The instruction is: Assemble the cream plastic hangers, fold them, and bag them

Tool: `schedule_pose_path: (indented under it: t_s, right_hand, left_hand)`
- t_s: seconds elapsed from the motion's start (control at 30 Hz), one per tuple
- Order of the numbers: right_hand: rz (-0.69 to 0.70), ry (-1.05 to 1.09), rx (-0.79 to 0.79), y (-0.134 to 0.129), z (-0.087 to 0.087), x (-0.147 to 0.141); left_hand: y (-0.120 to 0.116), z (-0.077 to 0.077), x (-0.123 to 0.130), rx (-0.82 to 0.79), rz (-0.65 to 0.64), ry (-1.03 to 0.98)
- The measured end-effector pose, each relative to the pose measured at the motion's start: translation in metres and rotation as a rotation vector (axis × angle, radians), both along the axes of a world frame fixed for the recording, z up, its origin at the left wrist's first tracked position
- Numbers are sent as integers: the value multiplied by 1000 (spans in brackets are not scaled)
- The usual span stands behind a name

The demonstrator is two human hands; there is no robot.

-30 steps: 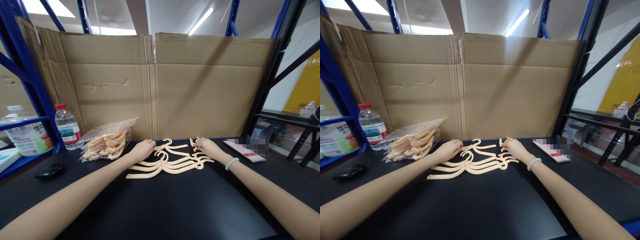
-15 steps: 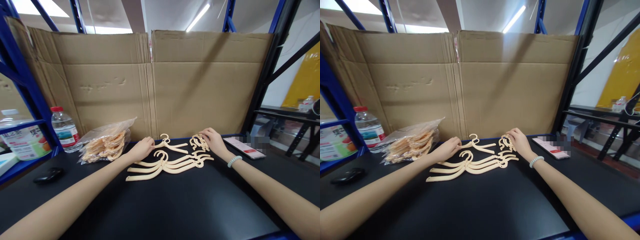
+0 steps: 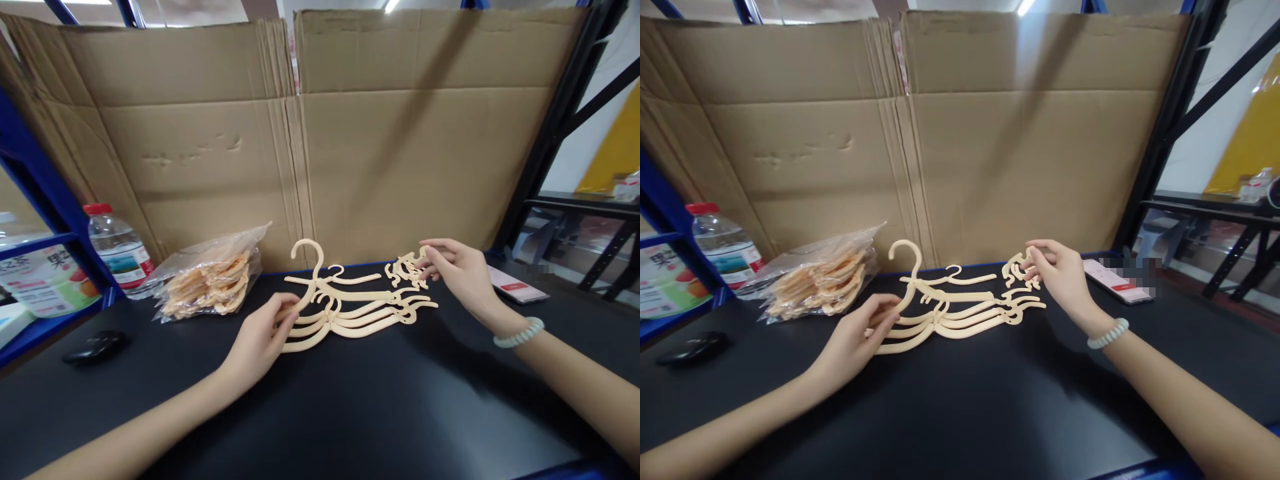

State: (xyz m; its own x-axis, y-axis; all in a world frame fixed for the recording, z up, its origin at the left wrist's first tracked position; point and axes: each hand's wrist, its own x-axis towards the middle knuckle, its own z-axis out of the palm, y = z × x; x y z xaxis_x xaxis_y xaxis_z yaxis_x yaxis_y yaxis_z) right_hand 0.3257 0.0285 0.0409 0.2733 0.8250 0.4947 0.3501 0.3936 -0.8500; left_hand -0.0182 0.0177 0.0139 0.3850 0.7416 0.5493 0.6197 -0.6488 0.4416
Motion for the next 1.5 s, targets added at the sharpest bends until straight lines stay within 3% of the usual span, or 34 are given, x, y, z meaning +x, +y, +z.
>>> schedule_pose_path:
  t_s: [0.17, 0.3, 0.47, 0.9, 1.2, 1.5]
  right_hand:
    - [210, 304, -157, -9, -7, -22]
    - [292, 451, -289, -11, -16, -32]
    - [407, 577, -434, -16, -15, -39]
    - [541, 395, -442, -14, -21, -34]
    - [674, 389, -590, -16, -14, -28]
    - [751, 383, -687, -14, -20, -27]
  left_hand:
    - [-7, -12, -3, 11, -42, -13]
    - [-4, -13, -4, 8, -38, 7]
    - [-6, -12, -3, -18, -35, 8]
    - [-6, -10, -1, -76, -10, -43]
    - [-5, -11, -2, -66, -18, -10]
    - [-6, -13, -3, -35, -34, 11]
